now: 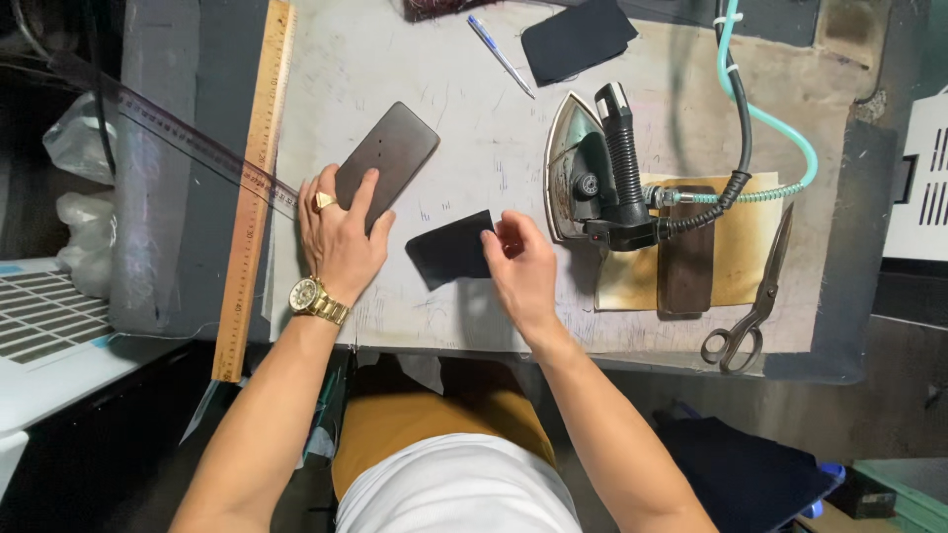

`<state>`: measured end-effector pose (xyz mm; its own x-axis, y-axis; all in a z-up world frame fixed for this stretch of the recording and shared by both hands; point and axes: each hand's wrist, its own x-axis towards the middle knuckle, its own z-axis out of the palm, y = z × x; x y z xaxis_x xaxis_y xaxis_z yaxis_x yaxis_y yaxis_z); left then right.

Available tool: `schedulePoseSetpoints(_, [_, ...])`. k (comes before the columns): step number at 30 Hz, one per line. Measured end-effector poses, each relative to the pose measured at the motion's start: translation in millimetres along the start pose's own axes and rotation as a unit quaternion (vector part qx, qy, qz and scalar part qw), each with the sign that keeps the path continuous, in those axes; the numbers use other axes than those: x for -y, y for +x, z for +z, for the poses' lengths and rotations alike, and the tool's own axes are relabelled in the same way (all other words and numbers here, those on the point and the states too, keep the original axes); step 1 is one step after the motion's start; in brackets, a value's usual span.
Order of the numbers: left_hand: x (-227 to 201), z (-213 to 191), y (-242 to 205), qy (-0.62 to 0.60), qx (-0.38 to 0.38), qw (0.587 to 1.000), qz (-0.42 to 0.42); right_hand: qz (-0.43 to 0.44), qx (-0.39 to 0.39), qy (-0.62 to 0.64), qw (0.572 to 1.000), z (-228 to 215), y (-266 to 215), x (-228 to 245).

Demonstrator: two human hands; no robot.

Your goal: The person cuts a piece of dark fabric with shears, irons a separate piece of fabric, and then marks a line on a fabric piece using a ruler and tailor's chalk.

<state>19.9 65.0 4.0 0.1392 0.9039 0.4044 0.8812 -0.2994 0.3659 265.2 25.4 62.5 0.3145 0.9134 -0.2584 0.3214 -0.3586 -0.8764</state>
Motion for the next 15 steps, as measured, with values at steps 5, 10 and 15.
schedulePoseSetpoints(5, [4, -7, 3, -0.003, -0.015, 0.999, -0.030, -0.516, -0.013, -0.181, 0.837, -8, -30, 50])
schedulePoseSetpoints(10, [10, -21, 6, -0.072, 0.012, 0.996, -0.042, -0.523, 0.096, -0.257, 0.807, 4, -38, -16])
schedulePoseSetpoints(15, [22, 2, 5, -0.065, -0.074, 0.995, 0.030, -0.492, 0.108, -0.291, 0.813, 0, -54, -34])
